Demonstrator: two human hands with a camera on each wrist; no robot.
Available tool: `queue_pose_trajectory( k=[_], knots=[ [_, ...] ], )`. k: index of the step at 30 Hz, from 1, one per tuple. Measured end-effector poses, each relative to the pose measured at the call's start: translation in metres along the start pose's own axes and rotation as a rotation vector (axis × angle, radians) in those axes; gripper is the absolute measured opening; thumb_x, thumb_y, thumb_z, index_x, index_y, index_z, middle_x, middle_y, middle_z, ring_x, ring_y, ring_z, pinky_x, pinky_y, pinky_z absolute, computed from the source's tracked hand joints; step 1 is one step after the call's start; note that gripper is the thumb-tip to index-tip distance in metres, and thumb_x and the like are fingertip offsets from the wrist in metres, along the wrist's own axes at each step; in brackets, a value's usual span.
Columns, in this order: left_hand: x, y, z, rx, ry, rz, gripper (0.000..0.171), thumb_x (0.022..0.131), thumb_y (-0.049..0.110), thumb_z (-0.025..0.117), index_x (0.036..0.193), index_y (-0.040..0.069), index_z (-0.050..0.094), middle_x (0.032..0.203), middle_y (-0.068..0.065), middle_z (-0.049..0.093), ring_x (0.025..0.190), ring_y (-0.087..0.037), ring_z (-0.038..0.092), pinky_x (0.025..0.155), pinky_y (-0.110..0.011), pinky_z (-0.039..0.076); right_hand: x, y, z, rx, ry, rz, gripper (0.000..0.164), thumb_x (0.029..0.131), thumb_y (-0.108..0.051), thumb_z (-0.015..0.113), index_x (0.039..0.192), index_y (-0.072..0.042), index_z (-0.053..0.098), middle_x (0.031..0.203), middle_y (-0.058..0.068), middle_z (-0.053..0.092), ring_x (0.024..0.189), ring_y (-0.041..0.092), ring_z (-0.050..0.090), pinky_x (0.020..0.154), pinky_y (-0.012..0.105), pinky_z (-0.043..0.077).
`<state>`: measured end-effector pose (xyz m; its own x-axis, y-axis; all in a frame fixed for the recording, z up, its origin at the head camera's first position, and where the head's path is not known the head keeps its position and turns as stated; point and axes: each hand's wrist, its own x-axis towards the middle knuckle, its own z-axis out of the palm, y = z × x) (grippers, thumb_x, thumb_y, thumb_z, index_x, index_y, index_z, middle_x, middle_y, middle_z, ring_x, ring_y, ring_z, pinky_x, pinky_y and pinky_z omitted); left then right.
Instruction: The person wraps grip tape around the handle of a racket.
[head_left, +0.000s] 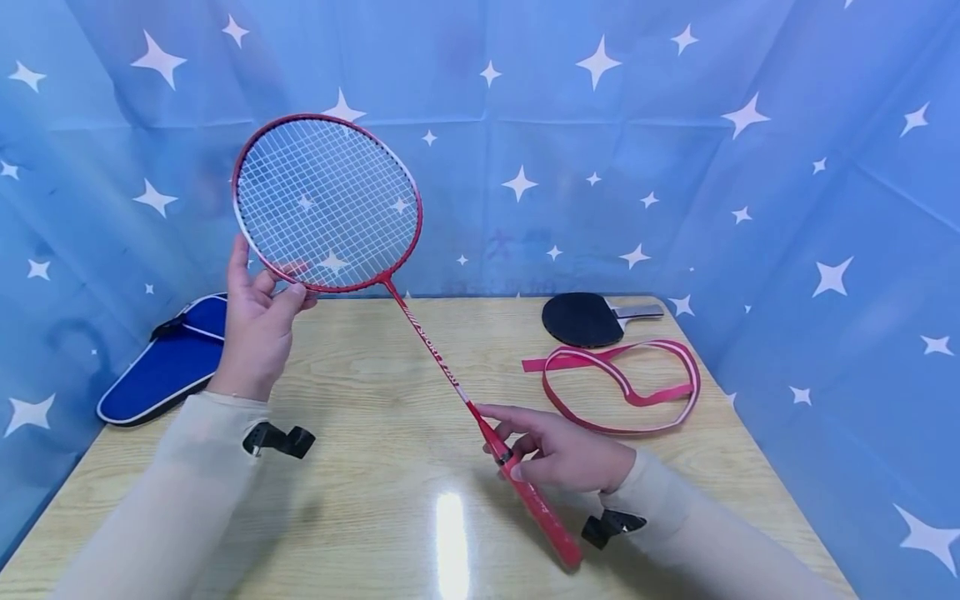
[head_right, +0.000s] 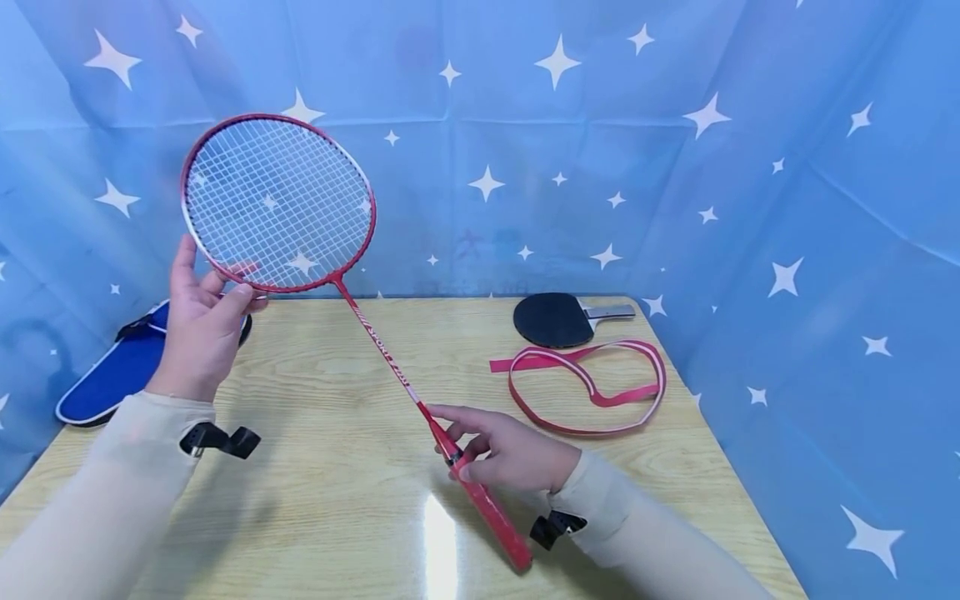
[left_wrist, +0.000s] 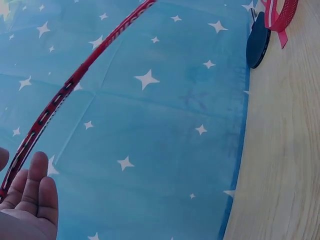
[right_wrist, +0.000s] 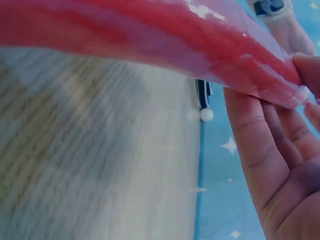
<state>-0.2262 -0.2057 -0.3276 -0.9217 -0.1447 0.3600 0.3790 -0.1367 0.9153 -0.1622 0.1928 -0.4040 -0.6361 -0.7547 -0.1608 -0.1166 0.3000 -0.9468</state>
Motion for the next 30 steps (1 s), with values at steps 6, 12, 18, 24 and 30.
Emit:
queue_pose_trajectory(
  k=[6,12,18,24,30],
  knots=[
    [-0.002,-0.002,0.016,0.055,-0.019,0.011,0.099,0.102,0.005,0.067,0.167,0.043,0.003,0.148,-0.01,0.057,0.111,-0.018,0.073,0.1,-0.021,0.055,0.004,0.0,0.006,-0.009,0.031,-0.069,0.085,0.096,-0.003,0.073,0.167,-0.029,0.032,0.131,0.028,0.06,0.105,0.031,0.074,0.093,0.034,0.06],
    [-0.011,-0.006,0.036,0.143,-0.11,0.021,0.106,0.103,0.008,0.067,0.166,0.047,-0.009,0.147,-0.009,0.058,0.113,-0.017,0.074,0.103,-0.022,0.053,0.011,-0.001,0.014,0.014,0.069,-0.1,0.086,0.097,-0.001,0.071,0.167,-0.03,0.03,0.13,0.028,0.061,0.105,0.031,0.076,0.094,0.034,0.06],
    [-0.018,-0.017,0.056,0.131,-0.213,0.047,0.105,0.106,0.004,0.06,0.166,0.043,-0.016,0.149,-0.013,0.057,0.116,-0.023,0.073,0.102,-0.023,0.054,0.017,0.0,0.022,0.071,0.106,-0.132,0.088,0.097,0.005,0.068,0.168,-0.03,0.029,0.128,0.029,0.059,0.105,0.051,0.072,0.089,0.037,0.062],
    [-0.03,-0.023,0.075,0.149,-0.281,0.009,0.105,0.105,0.004,0.062,0.166,0.042,-0.014,0.149,-0.009,0.058,0.115,-0.019,0.072,0.101,-0.024,0.055,0.021,0.0,0.028,0.09,0.114,-0.157,0.087,0.097,0.006,0.067,0.168,-0.028,0.029,0.128,0.032,0.057,0.105,0.052,0.072,0.086,0.035,0.062],
    [-0.043,-0.033,0.09,0.145,-0.344,-0.025,0.101,0.103,-0.001,0.062,0.17,0.033,-0.007,0.145,-0.011,0.061,0.109,-0.015,0.073,0.098,-0.025,0.057,0.022,-0.002,0.031,0.084,0.14,-0.188,0.086,0.098,0.004,0.066,0.168,-0.027,0.028,0.131,0.033,0.058,0.104,0.052,0.071,0.086,0.034,0.062]
  ],
)
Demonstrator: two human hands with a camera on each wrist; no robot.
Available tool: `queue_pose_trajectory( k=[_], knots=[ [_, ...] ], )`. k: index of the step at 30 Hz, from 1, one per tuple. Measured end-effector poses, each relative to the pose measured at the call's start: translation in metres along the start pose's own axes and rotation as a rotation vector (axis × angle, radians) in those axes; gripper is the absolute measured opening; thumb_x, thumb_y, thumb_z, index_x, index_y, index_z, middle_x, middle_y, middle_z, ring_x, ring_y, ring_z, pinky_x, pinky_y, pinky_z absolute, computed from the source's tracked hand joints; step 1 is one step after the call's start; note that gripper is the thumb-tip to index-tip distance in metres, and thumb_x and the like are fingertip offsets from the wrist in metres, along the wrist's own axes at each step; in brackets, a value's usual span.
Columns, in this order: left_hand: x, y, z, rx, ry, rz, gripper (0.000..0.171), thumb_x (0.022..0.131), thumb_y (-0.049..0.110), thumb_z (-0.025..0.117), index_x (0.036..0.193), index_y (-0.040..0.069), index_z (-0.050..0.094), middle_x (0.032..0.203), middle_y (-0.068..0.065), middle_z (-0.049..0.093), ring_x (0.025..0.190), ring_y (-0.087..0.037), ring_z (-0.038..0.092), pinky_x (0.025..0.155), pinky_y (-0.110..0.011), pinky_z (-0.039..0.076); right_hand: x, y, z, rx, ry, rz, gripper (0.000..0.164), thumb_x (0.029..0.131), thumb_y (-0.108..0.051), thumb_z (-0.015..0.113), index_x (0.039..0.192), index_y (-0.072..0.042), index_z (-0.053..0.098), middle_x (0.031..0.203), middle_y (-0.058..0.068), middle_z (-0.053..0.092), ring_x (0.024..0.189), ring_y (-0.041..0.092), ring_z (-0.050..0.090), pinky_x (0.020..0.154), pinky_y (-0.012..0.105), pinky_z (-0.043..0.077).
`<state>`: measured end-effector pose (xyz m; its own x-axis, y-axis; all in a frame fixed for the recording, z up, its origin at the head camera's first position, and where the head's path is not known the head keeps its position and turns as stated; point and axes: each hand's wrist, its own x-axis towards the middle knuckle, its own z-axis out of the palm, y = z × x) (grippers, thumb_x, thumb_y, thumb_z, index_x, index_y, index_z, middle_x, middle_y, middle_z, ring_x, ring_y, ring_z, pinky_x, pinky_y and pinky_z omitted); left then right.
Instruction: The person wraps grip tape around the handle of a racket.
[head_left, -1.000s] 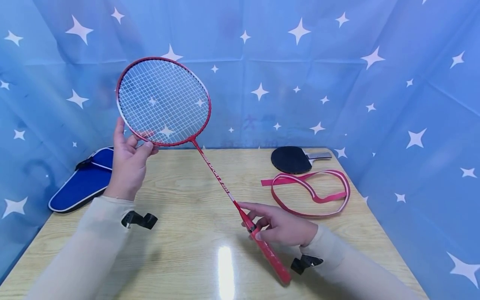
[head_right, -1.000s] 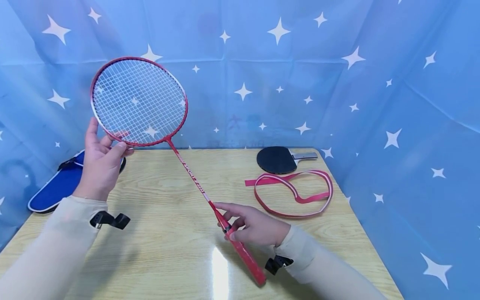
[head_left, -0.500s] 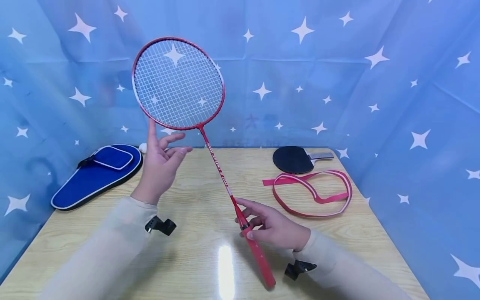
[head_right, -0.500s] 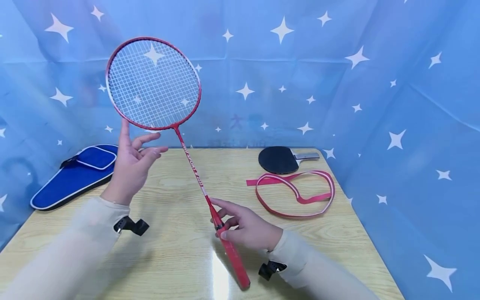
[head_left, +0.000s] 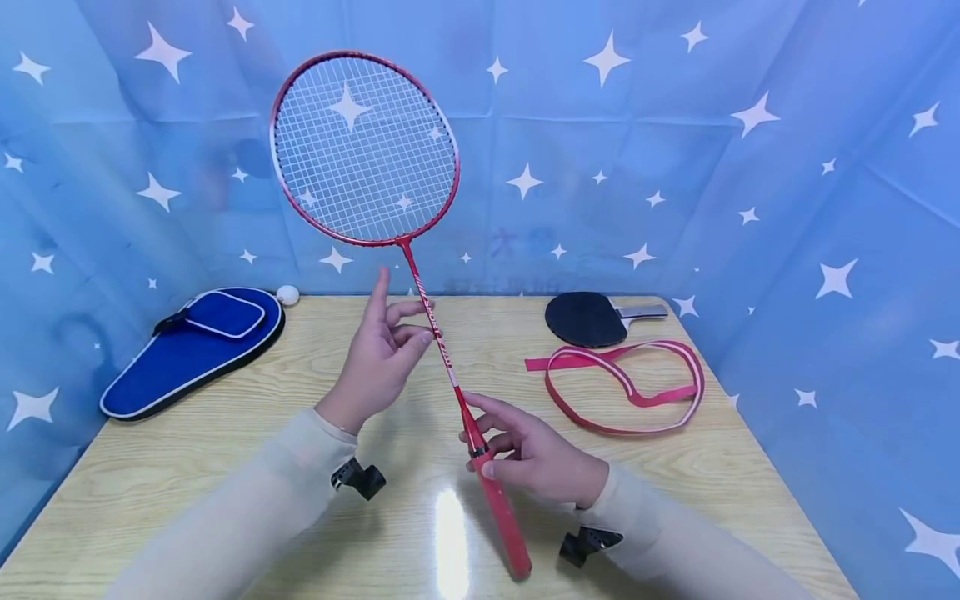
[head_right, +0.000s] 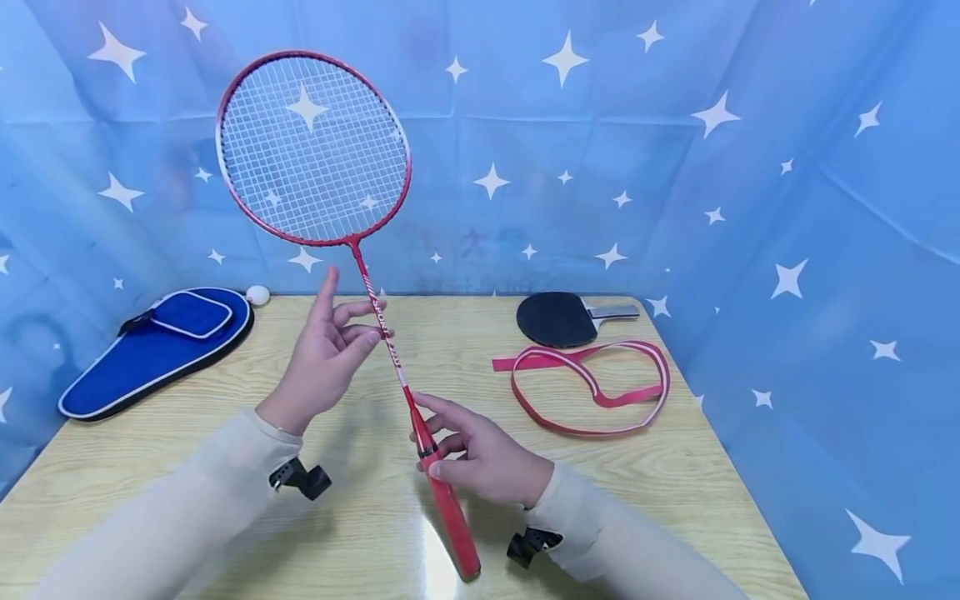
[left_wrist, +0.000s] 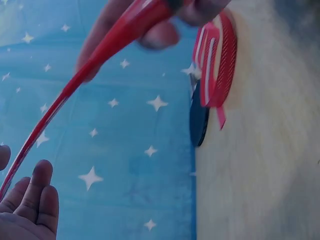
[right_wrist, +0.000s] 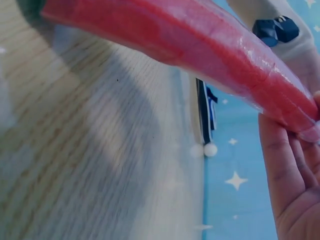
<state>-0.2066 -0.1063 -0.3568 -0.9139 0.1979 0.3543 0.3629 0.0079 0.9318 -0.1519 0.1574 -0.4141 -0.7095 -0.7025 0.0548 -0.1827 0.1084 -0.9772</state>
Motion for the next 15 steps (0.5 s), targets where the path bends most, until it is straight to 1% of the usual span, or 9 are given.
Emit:
queue_pose_trajectory(
  k=[4,8,11,15],
  knots=[
    [-0.003,-0.004,0.012,-0.013,-0.035,0.016,0.098,0.102,-0.003,0.063,0.171,0.032,0.002,0.138,-0.013,0.066,0.103,-0.023,0.075,0.097,-0.028,0.059,0.0,-0.001,0.002,0.0,0.018,0.0,0.086,0.098,0.002,0.067,0.169,-0.026,0.028,0.131,0.032,0.058,0.104,0.05,0.071,0.086,0.035,0.062],
    [-0.004,-0.007,0.021,-0.006,-0.033,0.034,0.095,0.102,-0.005,0.062,0.171,0.032,0.008,0.128,-0.014,0.068,0.095,-0.027,0.074,0.092,-0.03,0.061,0.002,0.001,0.004,0.013,0.027,0.011,0.087,0.098,0.001,0.068,0.168,-0.028,0.028,0.132,0.03,0.059,0.105,0.046,0.072,0.086,0.036,0.063],
    [-0.003,-0.009,0.023,0.0,-0.025,0.033,0.094,0.101,-0.006,0.061,0.171,0.031,0.009,0.124,-0.015,0.067,0.091,-0.026,0.073,0.088,-0.029,0.062,0.003,0.003,0.005,0.01,0.027,0.015,0.086,0.097,0.001,0.069,0.168,-0.028,0.028,0.134,0.031,0.059,0.104,0.038,0.074,0.086,0.036,0.063],
    [-0.002,-0.01,0.023,0.007,-0.026,0.03,0.094,0.101,-0.006,0.06,0.171,0.031,0.008,0.122,-0.016,0.066,0.09,-0.027,0.072,0.086,-0.029,0.062,0.004,0.004,0.007,0.0,0.026,0.01,0.086,0.097,-0.001,0.071,0.168,-0.025,0.027,0.135,0.031,0.06,0.102,0.024,0.074,0.085,0.036,0.063]
  ],
)
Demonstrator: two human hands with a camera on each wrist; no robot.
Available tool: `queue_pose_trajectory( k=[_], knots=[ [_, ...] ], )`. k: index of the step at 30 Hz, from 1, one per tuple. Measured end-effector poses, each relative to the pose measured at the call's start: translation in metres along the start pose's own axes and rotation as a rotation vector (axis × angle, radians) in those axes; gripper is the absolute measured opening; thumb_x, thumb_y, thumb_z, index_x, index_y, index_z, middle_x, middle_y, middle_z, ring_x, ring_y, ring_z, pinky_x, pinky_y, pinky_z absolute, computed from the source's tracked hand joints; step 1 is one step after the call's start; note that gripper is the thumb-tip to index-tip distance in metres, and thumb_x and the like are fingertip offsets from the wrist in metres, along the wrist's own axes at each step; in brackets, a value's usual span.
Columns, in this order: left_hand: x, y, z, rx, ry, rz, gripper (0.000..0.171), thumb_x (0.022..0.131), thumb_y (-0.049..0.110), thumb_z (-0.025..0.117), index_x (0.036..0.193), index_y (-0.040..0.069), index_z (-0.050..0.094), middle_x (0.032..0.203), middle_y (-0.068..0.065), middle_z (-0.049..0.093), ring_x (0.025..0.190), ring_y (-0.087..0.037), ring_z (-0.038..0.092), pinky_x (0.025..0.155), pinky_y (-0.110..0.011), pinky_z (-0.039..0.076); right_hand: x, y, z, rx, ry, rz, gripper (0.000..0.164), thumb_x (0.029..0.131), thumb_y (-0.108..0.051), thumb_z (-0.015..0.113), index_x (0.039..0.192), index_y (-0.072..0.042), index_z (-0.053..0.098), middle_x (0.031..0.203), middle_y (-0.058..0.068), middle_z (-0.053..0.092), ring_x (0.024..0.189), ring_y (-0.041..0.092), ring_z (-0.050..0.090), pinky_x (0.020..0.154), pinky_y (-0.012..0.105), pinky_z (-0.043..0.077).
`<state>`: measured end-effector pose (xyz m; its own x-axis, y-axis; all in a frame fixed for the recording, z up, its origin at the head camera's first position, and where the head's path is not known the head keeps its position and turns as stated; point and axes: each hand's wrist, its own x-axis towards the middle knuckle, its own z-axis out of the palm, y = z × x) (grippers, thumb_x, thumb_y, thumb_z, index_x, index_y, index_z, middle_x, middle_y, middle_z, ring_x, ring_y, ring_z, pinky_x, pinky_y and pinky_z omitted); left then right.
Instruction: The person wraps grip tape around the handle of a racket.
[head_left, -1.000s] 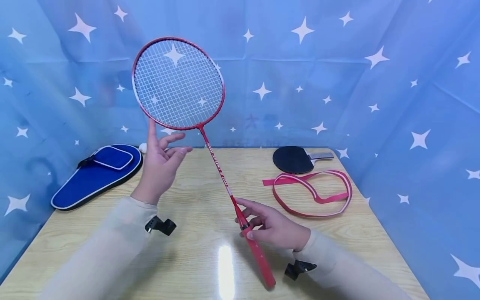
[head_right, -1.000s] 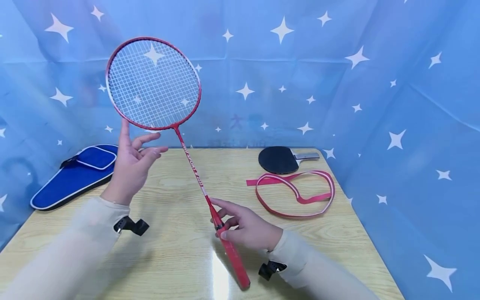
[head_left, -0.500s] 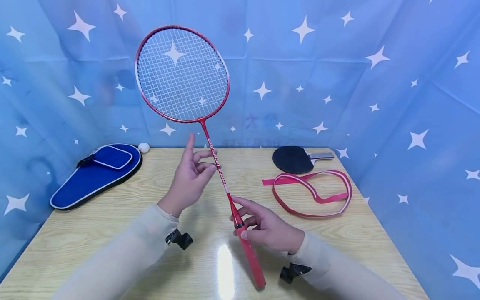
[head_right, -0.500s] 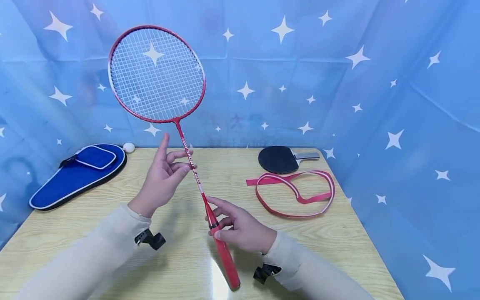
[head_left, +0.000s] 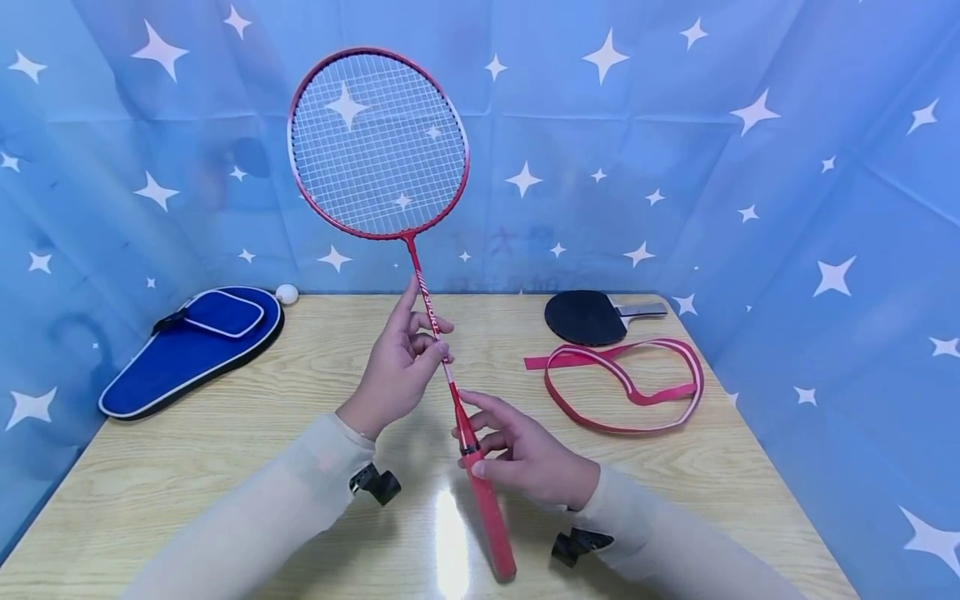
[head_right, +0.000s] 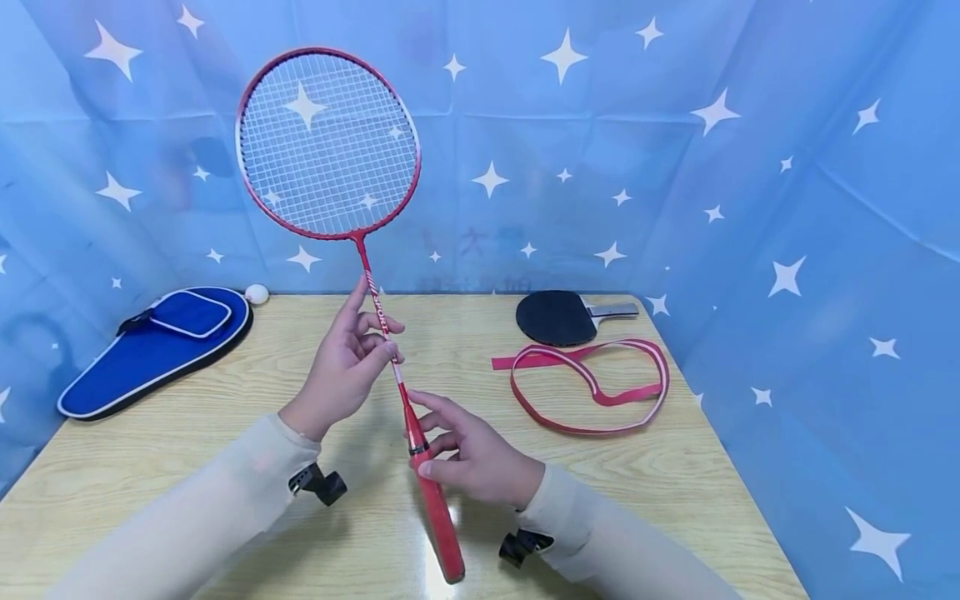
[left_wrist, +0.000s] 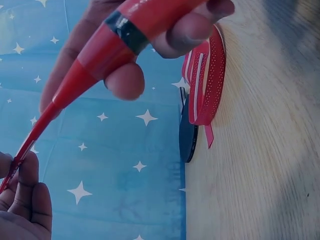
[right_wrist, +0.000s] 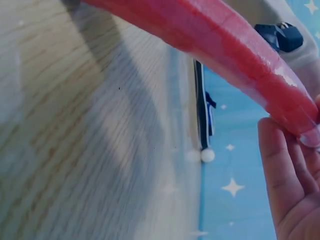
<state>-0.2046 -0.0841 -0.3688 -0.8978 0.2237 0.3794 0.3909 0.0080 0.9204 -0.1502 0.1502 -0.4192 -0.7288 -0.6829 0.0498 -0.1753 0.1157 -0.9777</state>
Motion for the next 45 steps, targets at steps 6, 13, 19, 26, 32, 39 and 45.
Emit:
queue_pose_trajectory(
  k=[6,13,19,26,32,39,45],
  knots=[
    [0.006,-0.002,-0.002,0.018,-0.026,0.009,0.093,0.101,-0.005,0.06,0.171,0.032,0.01,0.118,-0.015,0.066,0.085,-0.025,0.07,0.083,-0.03,0.063,0.003,-0.003,0.003,-0.028,-0.004,-0.007,0.091,0.097,-0.003,0.072,0.169,-0.028,0.023,0.135,0.022,0.063,0.1,0.022,0.074,0.083,0.037,0.063],
    [0.017,-0.001,-0.004,0.041,-0.07,-0.006,0.09,0.102,-0.004,0.06,0.171,0.031,0.013,0.12,-0.012,0.067,0.087,-0.025,0.072,0.084,-0.031,0.063,0.008,-0.005,0.004,-0.026,0.031,-0.008,0.093,0.095,-0.002,0.073,0.168,-0.03,0.023,0.137,0.022,0.063,0.099,0.024,0.075,0.083,0.037,0.064],
    [0.025,-0.005,-0.003,0.032,-0.104,-0.03,0.088,0.102,-0.005,0.059,0.17,0.031,0.017,0.132,-0.012,0.066,0.091,-0.03,0.073,0.085,-0.034,0.063,0.015,0.0,0.004,-0.035,0.111,0.016,0.096,0.094,-0.001,0.076,0.167,-0.036,0.025,0.135,0.015,0.066,0.099,0.025,0.075,0.083,0.036,0.064],
    [0.023,-0.012,0.0,0.109,-0.127,-0.068,0.081,0.102,-0.001,0.061,0.169,0.029,0.025,0.138,-0.006,0.064,0.1,-0.03,0.072,0.086,-0.032,0.061,0.024,0.005,0.003,0.021,0.168,0.017,0.096,0.094,0.003,0.074,0.167,-0.034,0.024,0.134,0.016,0.066,0.098,0.027,0.076,0.077,0.04,0.065],
    [0.016,-0.014,-0.002,0.188,-0.123,-0.114,0.073,0.103,0.005,0.064,0.166,0.026,0.034,0.134,-0.004,0.065,0.101,-0.023,0.069,0.082,-0.034,0.059,0.027,0.007,0.002,0.045,0.184,-0.011,0.095,0.094,0.006,0.072,0.168,-0.029,0.024,0.132,0.02,0.063,0.096,0.026,0.076,0.073,0.042,0.066],
    [0.008,-0.024,0.002,0.153,-0.14,-0.116,0.075,0.102,0.001,0.064,0.167,0.022,0.033,0.125,-0.013,0.067,0.099,-0.024,0.071,0.084,-0.032,0.058,0.027,0.008,0.004,0.095,0.188,0.006,0.094,0.094,0.006,0.072,0.167,-0.031,0.026,0.134,0.024,0.06,0.094,0.023,0.075,0.073,0.043,0.066],
    [0.002,-0.029,0.006,0.102,-0.145,-0.098,0.08,0.1,-0.003,0.063,0.168,0.022,0.029,0.116,-0.014,0.07,0.096,-0.022,0.071,0.084,-0.027,0.057,0.027,0.007,0.006,0.122,0.184,0.011,0.092,0.094,0.007,0.07,0.167,-0.027,0.026,0.137,0.031,0.057,0.092,0.021,0.075,0.073,0.042,0.066]
  ],
)
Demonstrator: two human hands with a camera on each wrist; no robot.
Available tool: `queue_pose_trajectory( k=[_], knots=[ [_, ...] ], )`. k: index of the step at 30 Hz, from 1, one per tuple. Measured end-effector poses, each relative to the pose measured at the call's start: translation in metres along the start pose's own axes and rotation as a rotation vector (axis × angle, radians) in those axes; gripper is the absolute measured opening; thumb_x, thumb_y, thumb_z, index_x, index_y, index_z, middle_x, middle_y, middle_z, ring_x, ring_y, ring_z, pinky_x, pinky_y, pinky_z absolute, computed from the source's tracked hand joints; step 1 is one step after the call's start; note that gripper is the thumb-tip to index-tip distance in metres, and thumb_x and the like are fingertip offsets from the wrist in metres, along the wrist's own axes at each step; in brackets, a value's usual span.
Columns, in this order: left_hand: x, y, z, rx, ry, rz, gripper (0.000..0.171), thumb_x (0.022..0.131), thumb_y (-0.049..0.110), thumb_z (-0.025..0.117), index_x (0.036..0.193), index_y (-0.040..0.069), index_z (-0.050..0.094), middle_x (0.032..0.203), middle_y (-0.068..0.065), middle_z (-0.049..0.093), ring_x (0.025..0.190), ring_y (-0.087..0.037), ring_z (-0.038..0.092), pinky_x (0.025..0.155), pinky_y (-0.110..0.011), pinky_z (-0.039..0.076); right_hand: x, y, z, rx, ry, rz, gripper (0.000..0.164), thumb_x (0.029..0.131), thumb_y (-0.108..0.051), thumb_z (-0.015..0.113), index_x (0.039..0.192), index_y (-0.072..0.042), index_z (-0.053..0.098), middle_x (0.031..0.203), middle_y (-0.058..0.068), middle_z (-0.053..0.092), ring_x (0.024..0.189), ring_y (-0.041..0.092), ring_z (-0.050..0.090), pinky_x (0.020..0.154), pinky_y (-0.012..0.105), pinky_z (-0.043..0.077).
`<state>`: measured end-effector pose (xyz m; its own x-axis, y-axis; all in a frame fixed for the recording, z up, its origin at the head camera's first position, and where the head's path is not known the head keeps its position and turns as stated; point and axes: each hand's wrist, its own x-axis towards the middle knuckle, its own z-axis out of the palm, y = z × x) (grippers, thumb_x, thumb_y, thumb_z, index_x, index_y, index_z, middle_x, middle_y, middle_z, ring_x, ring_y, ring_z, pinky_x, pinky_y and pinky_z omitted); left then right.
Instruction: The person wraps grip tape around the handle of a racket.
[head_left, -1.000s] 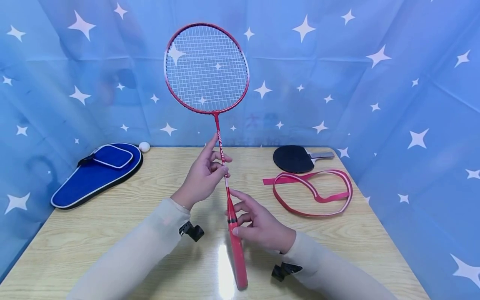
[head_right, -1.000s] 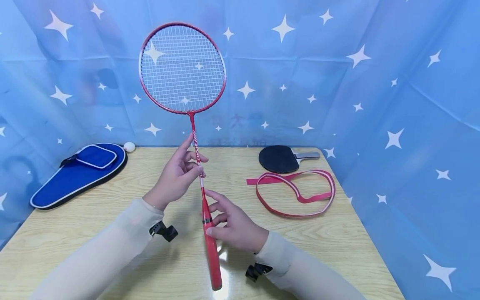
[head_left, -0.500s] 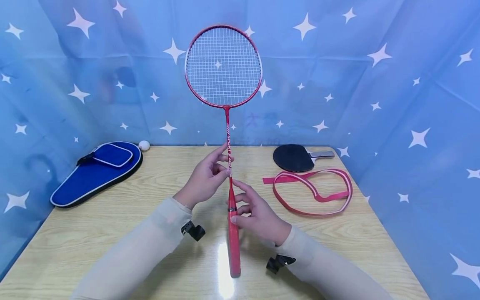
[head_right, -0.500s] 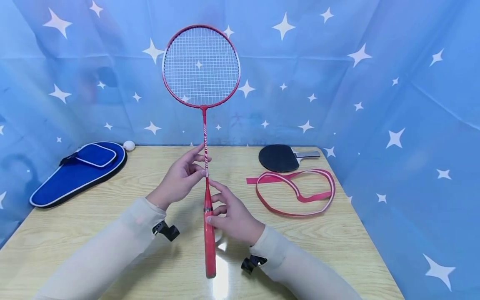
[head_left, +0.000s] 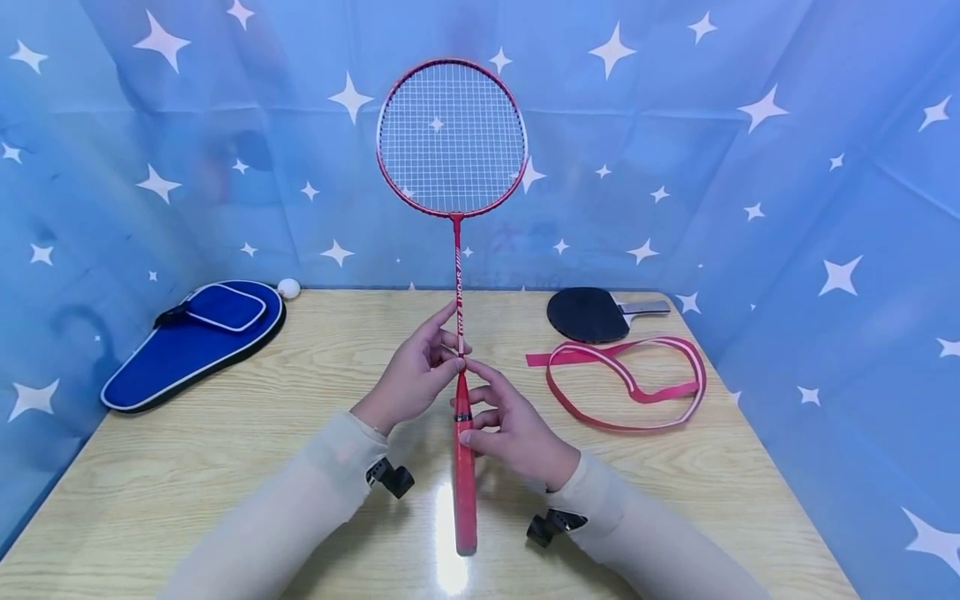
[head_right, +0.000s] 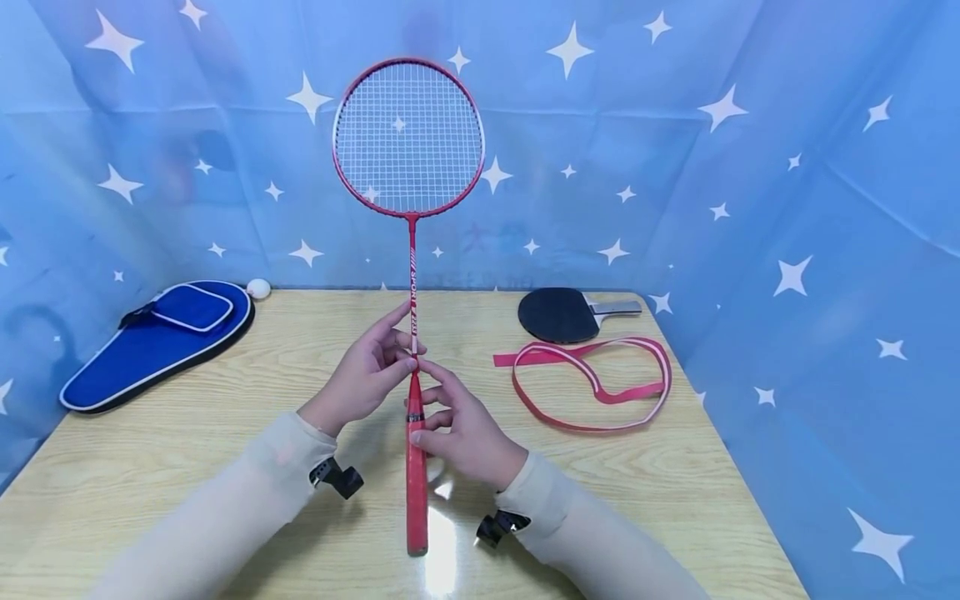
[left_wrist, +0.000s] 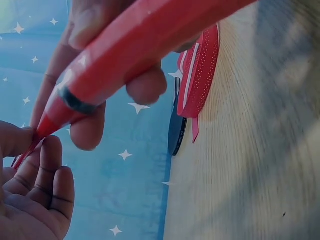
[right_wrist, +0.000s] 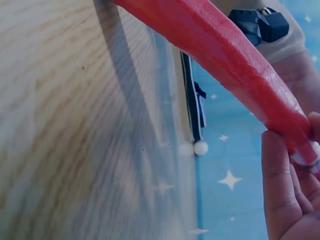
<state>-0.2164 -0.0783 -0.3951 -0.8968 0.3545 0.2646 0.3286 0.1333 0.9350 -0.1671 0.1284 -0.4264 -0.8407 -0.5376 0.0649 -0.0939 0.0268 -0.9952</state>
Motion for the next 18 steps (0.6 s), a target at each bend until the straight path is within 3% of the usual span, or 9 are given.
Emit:
queue_pose_trajectory(
  k=[5,11,18],
  knots=[
    [-0.007,-0.001,0.003,-0.016,-0.012,-0.005,0.084,0.099,-0.004,0.065,0.169,0.021,0.025,0.112,-0.015,0.07,0.09,-0.021,0.067,0.079,-0.025,0.056,-0.003,-0.004,0.002,0.006,-0.007,0.003,0.093,0.095,0.007,0.07,0.168,-0.029,0.024,0.138,0.033,0.055,0.093,0.02,0.074,0.074,0.045,0.065],
    [-0.013,-0.006,0.006,-0.041,-0.04,-0.016,0.089,0.098,-0.004,0.066,0.17,0.024,0.021,0.108,-0.02,0.069,0.083,-0.022,0.066,0.073,-0.025,0.058,-0.003,-0.002,0.001,0.009,-0.017,0.003,0.093,0.095,0.007,0.07,0.168,-0.027,0.024,0.14,0.035,0.053,0.094,0.02,0.074,0.075,0.04,0.065],
    [-0.018,-0.005,0.007,-0.077,-0.071,-0.04,0.094,0.098,-0.003,0.067,0.171,0.027,0.017,0.104,-0.02,0.073,0.086,-0.022,0.067,0.078,-0.026,0.058,-0.002,-0.003,0.002,-0.002,-0.02,-0.01,0.091,0.094,0.006,0.071,0.167,-0.024,0.025,0.139,0.029,0.057,0.092,0.023,0.073,0.075,0.036,0.065]
  ],
)
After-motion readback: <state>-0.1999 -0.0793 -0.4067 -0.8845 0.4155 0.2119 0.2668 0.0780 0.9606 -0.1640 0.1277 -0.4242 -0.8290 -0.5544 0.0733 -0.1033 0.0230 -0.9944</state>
